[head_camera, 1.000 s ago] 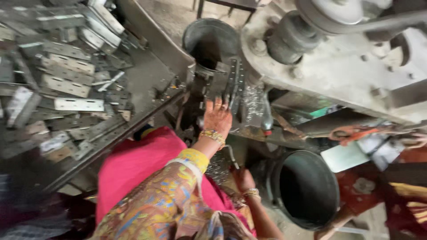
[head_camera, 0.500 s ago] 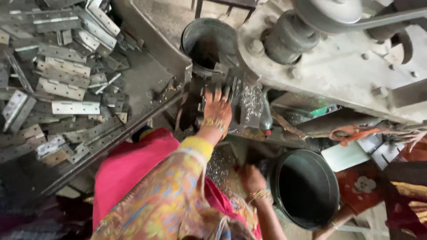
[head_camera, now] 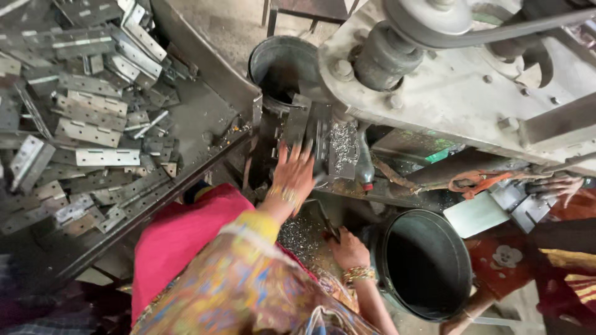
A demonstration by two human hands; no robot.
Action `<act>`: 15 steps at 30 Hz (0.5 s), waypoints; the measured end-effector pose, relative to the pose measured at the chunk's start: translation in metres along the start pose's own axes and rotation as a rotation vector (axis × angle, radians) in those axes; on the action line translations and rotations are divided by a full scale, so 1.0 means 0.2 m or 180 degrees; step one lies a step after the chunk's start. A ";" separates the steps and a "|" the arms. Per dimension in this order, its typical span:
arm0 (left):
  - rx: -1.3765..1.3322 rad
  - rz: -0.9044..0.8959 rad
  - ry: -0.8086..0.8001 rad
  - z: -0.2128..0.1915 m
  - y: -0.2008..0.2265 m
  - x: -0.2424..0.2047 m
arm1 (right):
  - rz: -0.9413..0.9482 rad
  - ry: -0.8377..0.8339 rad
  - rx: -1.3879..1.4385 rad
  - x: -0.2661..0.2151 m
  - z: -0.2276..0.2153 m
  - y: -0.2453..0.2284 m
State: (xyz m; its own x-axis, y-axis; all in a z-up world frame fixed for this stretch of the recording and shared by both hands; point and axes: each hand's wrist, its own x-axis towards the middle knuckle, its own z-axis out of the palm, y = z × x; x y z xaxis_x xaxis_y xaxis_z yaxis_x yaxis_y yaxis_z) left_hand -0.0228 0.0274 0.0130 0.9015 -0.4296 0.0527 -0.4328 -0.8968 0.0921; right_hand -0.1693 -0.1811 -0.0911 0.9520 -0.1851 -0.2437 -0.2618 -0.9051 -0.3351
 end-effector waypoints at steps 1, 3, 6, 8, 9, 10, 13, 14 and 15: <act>-0.0273 0.0103 0.0188 0.05 0.00 -0.11 | -0.0130 0.0141 0.0005 -0.03 -0.01 0.00; 0.0007 0.0634 0.0704 0.13 -0.09 -0.21 | 0.0042 -0.0232 0.0041 0.05 -0.03 -0.02; -0.0469 0.0897 0.0941 0.16 -0.09 -0.15 | 0.0005 -0.0398 0.0027 0.07 -0.03 -0.03; -0.1057 0.0509 0.0868 0.09 0.01 -0.02 | 0.0048 -0.0416 0.0074 0.05 -0.05 -0.02; -0.1317 0.0115 0.0824 0.04 0.11 0.07 | 0.0130 -0.0428 0.0145 0.05 -0.05 -0.04; -0.1575 -0.0280 0.0777 -0.01 0.17 0.13 | 0.0211 -0.0438 0.0217 0.05 -0.06 -0.05; 0.0149 0.0165 0.0258 -0.03 0.26 0.11 | 0.0040 -0.0410 0.0192 0.05 -0.08 -0.06; 0.0249 0.0156 0.0547 -0.01 0.25 0.10 | 0.0140 -0.0403 0.0118 0.05 -0.10 -0.06; 0.0367 0.0172 0.0810 0.01 0.23 0.07 | 0.0259 -0.0407 0.0078 0.03 -0.09 -0.07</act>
State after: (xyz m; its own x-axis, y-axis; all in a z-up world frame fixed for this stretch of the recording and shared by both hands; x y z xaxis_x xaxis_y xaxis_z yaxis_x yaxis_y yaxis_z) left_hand -0.0302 -0.0203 0.0154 0.8398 -0.4499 0.3039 -0.4633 -0.8857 -0.0307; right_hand -0.1573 -0.1761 -0.0720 0.8999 -0.2058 -0.3845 -0.3426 -0.8792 -0.3313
